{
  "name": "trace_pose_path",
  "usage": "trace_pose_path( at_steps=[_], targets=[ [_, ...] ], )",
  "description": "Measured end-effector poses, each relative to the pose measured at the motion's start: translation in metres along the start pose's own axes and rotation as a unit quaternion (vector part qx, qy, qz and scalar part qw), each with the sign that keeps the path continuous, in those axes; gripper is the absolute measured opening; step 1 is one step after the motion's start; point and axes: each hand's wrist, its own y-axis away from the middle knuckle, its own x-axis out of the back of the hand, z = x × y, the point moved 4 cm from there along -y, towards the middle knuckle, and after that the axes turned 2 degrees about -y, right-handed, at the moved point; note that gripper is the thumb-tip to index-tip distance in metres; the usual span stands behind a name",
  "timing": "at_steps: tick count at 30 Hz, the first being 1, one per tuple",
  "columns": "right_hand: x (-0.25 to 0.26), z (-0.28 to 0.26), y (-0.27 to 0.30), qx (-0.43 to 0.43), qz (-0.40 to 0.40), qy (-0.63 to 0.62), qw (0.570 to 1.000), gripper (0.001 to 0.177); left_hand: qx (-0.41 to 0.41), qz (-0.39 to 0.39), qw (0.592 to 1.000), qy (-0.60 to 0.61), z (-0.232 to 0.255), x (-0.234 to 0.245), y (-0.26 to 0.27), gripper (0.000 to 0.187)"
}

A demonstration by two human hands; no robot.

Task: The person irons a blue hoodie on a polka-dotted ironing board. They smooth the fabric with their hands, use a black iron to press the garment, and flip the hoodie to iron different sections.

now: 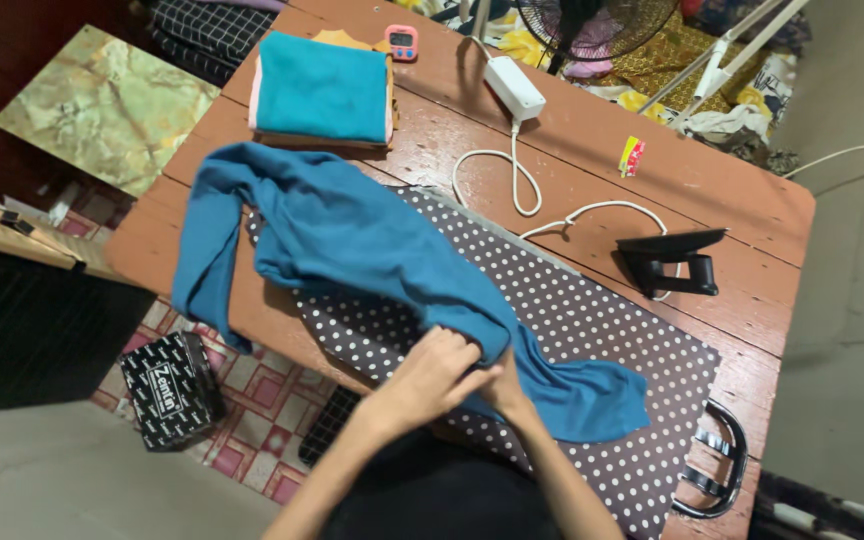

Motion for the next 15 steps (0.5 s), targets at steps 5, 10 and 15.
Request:
trace_pose_path(
  at_steps=[5,10,15],
  targets=[
    [0.048,0.011,-0.004,-0.125,0.230,-0.165,0.951,0.034,-0.136,0.089,0.985,-0.064,-0.041,0.081,-0.012,0.055],
    [0.116,-0.039,0.013,-0.099,0.317,-0.288,0.898,0.039,-0.038,0.028,0.948,-0.315,-0.147,0.122,-0.043,0.099],
    [0.181,-0.018,0.072,-0.090,0.473,-0.298,0.824,0.039,-0.046,0.002,0.914,-0.403,-0.236,0.155,-0.080,0.052]
  ],
)
